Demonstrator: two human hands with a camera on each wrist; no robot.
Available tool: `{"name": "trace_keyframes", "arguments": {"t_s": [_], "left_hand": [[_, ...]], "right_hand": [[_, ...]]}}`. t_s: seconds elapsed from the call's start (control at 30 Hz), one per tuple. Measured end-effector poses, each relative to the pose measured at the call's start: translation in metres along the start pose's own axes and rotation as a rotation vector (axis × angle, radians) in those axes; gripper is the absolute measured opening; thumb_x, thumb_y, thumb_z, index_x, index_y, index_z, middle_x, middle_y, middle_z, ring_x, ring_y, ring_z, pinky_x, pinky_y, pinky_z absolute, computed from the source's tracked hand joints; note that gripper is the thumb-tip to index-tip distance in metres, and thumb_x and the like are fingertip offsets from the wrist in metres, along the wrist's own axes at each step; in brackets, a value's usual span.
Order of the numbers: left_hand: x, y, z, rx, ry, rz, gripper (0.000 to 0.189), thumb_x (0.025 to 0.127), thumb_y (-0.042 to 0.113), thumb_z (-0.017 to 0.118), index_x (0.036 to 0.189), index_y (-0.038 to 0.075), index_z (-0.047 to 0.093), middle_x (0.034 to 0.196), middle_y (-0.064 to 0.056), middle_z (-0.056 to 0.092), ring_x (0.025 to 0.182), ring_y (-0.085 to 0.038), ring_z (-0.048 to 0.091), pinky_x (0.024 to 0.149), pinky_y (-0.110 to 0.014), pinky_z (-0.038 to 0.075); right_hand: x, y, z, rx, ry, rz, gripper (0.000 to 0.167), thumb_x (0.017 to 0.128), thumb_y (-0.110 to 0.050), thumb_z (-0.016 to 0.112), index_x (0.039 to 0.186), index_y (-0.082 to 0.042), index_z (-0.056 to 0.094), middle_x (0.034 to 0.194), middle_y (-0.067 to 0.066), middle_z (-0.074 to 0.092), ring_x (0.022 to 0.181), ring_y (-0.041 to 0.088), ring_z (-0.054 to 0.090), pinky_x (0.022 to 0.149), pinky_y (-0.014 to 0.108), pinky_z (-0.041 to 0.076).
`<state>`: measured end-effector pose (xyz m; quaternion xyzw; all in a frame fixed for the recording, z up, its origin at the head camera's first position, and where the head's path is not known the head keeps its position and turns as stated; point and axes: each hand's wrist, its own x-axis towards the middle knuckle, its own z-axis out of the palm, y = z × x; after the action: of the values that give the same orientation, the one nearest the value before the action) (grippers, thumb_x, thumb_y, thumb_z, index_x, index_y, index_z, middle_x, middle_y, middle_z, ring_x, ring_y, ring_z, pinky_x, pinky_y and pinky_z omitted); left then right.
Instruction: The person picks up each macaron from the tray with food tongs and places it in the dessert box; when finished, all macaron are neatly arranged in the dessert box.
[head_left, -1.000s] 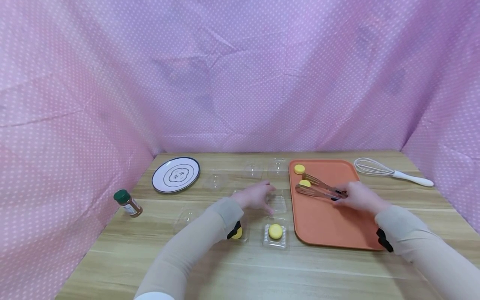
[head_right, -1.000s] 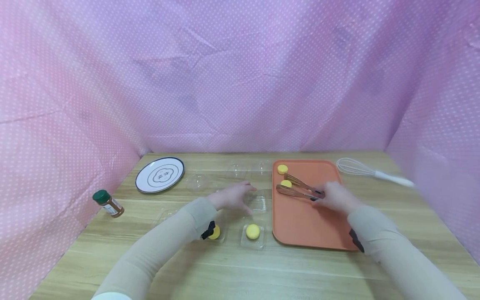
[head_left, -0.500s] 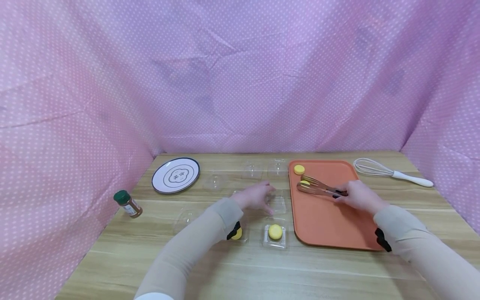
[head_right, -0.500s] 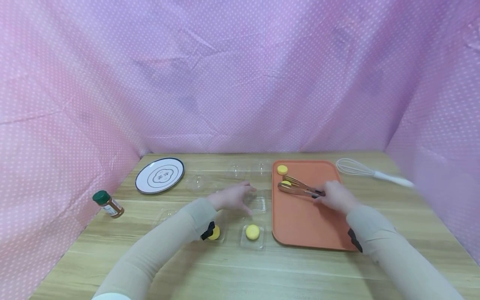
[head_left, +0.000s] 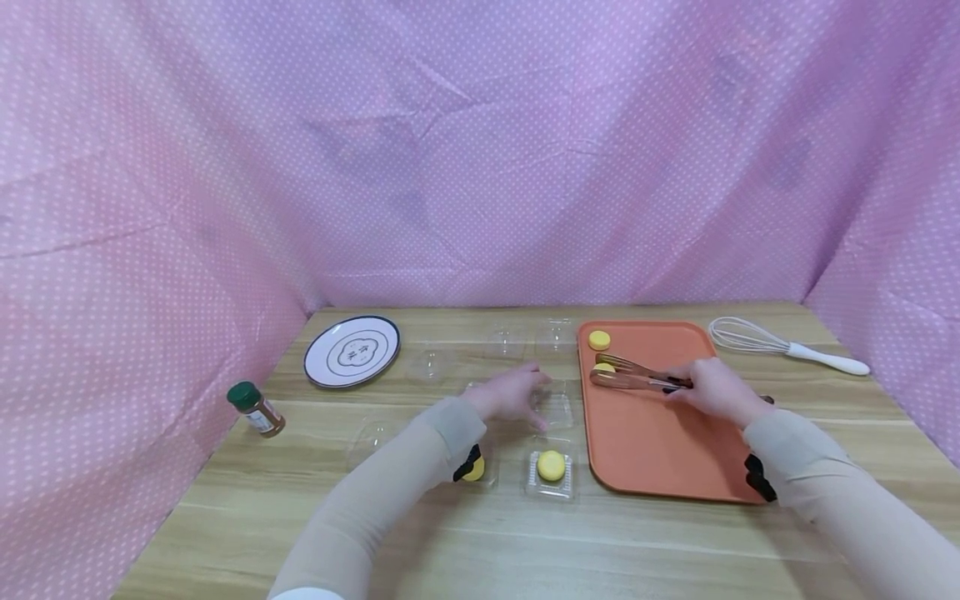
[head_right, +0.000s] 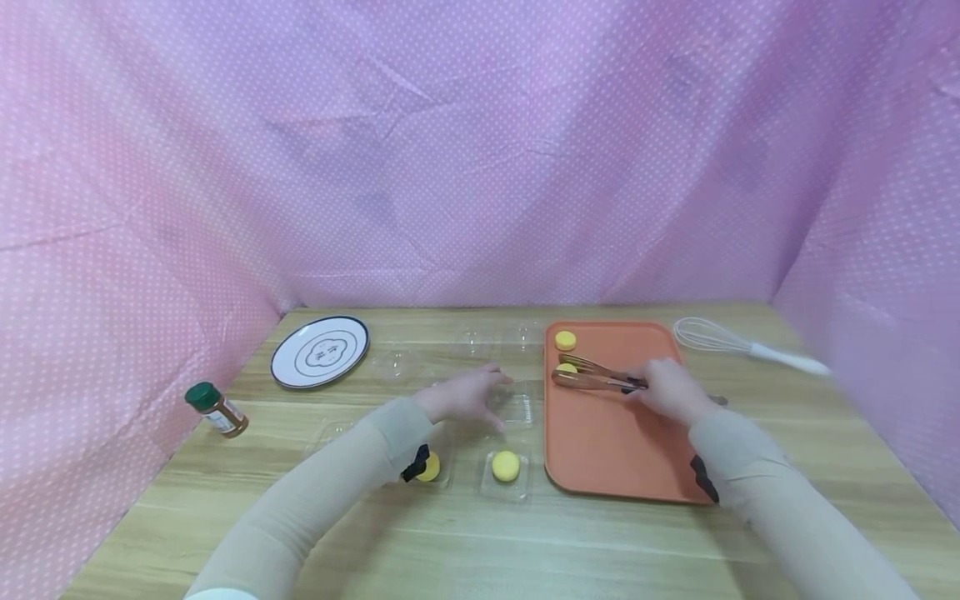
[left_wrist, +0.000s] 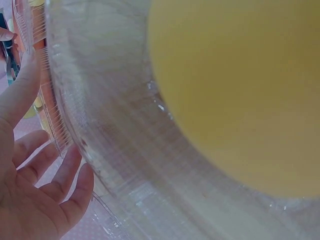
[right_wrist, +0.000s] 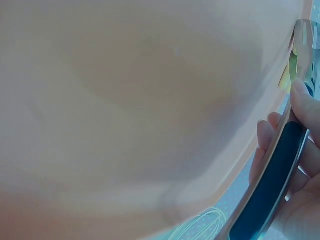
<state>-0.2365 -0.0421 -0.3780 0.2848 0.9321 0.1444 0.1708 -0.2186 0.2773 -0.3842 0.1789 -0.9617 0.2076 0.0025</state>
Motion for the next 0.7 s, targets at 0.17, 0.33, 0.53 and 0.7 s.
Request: {"name": "trace_keyframes", "arguments": {"t_s": [0.17,0.33,0.53,0.7], "left_hand": [[-0.0007,-0.0003,0.0001,-0.019,-0.003,-0.006,0.082,0.071,0.031,0.081,0.141,0.01,0.042,0.151,-0.009,0.033,0.136,-0.024,0.037,0.115,-0.035,0.03],[0.0003,0.0008,-0.0005,-0.005,-0.006,-0.017,0.082,0.072,0.032,0.081,0.141,0.011,0.042,0.153,-0.011,0.03,0.138,-0.024,0.034,0.116,-0.035,0.028],[0.0,0.0001,-0.0006,-0.007,-0.005,-0.004,0.082,0.071,0.032,0.081,0.14,0.009,0.043,0.149,-0.01,0.036,0.134,-0.024,0.04,0.114,-0.034,0.032],[-0.0006,0.0006,-0.0012,-0.014,-0.001,0.004,0.08,0.072,0.031,0.081,0.14,0.009,0.044,0.143,-0.008,0.042,0.129,-0.022,0.045,0.112,-0.032,0.035]], "right_hand": [[0.0016,-0.0017,0.0002,0.003,0.007,-0.001,0.035,0.076,-0.019,0.077,0.106,-0.002,0.071,0.078,0.004,0.067,0.063,0.015,0.045,0.06,0.029,0.037],[0.001,-0.002,-0.0006,0.011,0.002,0.026,0.038,0.077,-0.018,0.076,0.111,-0.001,0.07,0.077,0.004,0.066,0.059,0.014,0.041,0.058,0.027,0.034],[0.0019,-0.0053,-0.0013,0.03,0.01,0.022,0.035,0.079,-0.012,0.074,0.111,0.0,0.069,0.082,0.01,0.07,0.056,0.013,0.037,0.053,0.025,0.031],[0.0006,-0.007,-0.0008,0.029,0.026,0.002,0.032,0.079,-0.01,0.073,0.11,-0.001,0.07,0.08,0.008,0.07,0.054,0.013,0.035,0.05,0.024,0.029]]}}
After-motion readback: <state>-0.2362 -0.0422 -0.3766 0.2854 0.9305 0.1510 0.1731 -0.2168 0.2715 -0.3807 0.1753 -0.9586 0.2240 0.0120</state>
